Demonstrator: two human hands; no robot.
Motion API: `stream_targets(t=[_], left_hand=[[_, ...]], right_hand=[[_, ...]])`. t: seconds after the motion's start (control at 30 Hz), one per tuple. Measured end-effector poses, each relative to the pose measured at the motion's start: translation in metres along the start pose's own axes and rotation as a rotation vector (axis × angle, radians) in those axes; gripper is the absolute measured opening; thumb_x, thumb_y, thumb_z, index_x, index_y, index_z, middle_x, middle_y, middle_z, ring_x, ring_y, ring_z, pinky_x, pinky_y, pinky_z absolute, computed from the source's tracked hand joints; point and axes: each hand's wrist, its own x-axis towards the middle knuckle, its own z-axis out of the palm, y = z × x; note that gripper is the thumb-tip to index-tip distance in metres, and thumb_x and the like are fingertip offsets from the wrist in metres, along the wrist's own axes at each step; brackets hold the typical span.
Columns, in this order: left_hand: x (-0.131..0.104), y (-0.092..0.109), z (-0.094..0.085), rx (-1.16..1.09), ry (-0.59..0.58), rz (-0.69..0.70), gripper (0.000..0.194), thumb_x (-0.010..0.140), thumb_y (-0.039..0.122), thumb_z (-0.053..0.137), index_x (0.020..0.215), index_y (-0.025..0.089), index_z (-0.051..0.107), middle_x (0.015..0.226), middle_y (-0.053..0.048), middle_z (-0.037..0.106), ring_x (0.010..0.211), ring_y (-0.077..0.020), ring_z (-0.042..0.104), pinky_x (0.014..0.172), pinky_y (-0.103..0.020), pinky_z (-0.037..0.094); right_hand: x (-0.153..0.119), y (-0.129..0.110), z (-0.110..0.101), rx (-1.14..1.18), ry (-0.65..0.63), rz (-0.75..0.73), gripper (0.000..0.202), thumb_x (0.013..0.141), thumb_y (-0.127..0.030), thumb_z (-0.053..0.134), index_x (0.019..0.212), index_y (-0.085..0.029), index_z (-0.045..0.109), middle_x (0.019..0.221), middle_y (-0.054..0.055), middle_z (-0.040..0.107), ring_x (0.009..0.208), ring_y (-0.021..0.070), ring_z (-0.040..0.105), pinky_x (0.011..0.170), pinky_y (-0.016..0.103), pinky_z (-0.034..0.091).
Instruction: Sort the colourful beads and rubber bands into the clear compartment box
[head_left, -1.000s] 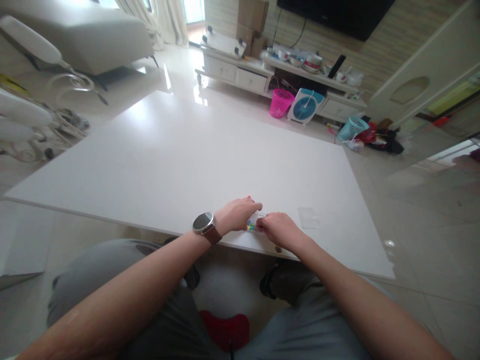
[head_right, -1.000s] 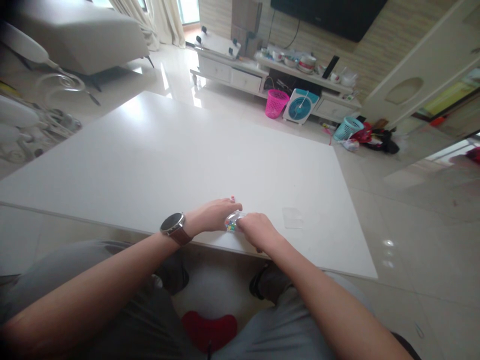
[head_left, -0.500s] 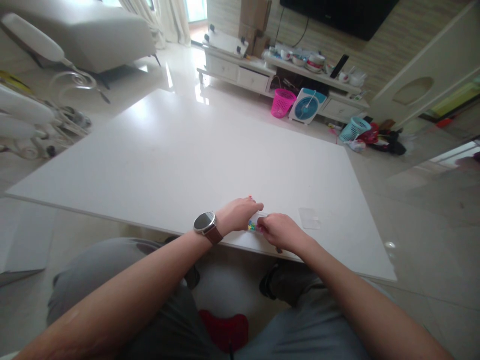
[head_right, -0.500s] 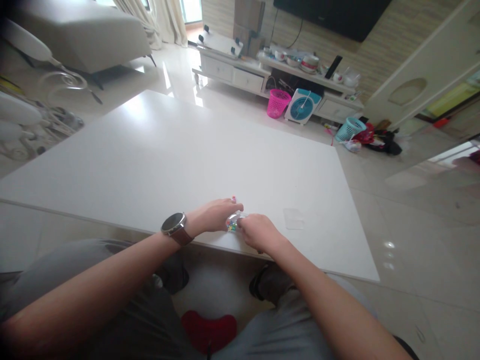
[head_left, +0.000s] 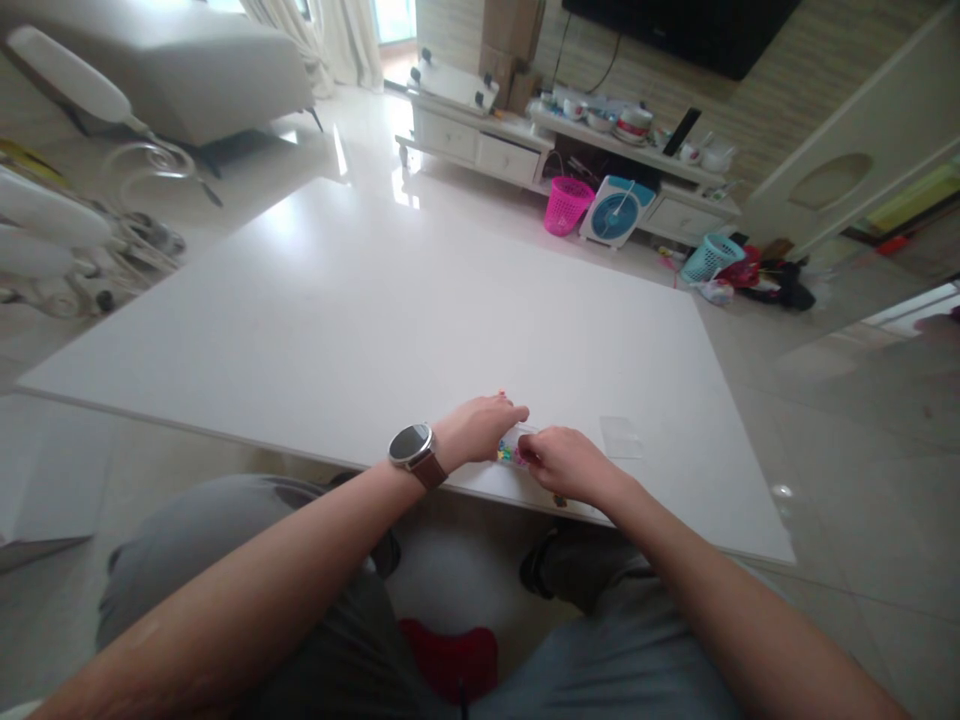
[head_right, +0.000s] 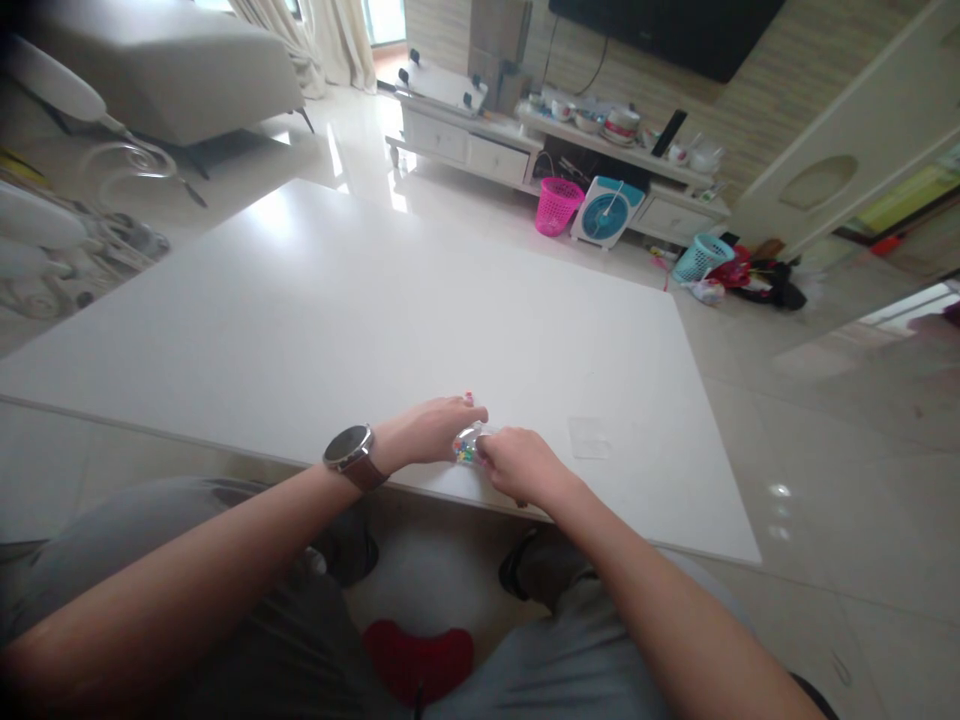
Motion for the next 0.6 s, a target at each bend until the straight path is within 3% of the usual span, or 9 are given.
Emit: stream_targets(t=[0.37, 0.5, 0.6], left_hand=[[0.001, -0.004, 0.007, -0.038, 0.024, 0.009, 0.026, 0.076, 0.017, 0.068, 0.101, 0.019, 0.059, 0.093, -0.007, 0.067, 0.093, -0.0221, 0.063, 0.089, -0.031, 0.047], [0.001, -0.019, -0.004, -0.096, -0.011, 0.015, 0.045, 0.068, 0.018, 0.074, 0.111, 0.02, 0.06, 0.106, -0.006, 0.066, 0.101, -0.0219, 0.062, 0.086, -0.028, 0.048], [-0.003, -0.034, -0.018, -0.067, 0.031, -0.071, 0.04, 0.071, 0.009, 0.066, 0.109, 0.019, 0.062, 0.107, -0.006, 0.065, 0.099, -0.0206, 0.061, 0.086, -0.029, 0.048]], right_hand=[[-0.002, 0.0, -0.001, 0.08, 0.001, -0.045, 0.017, 0.084, -0.017, 0.054, 0.091, -0.021, 0.068, 0.083, 0.004, 0.073, 0.07, 0.0168, 0.063, 0.058, 0.027, 0.028], [-0.002, -0.001, -0.003, 0.063, 0.051, -0.024, 0.015, 0.087, -0.022, 0.052, 0.088, -0.021, 0.067, 0.081, 0.005, 0.072, 0.069, 0.0166, 0.062, 0.058, 0.028, 0.025], [-0.003, 0.0, -0.005, 0.06, 0.102, -0.018, 0.016, 0.089, -0.027, 0.051, 0.085, -0.021, 0.065, 0.082, 0.005, 0.071, 0.071, 0.0168, 0.062, 0.059, 0.028, 0.025]])
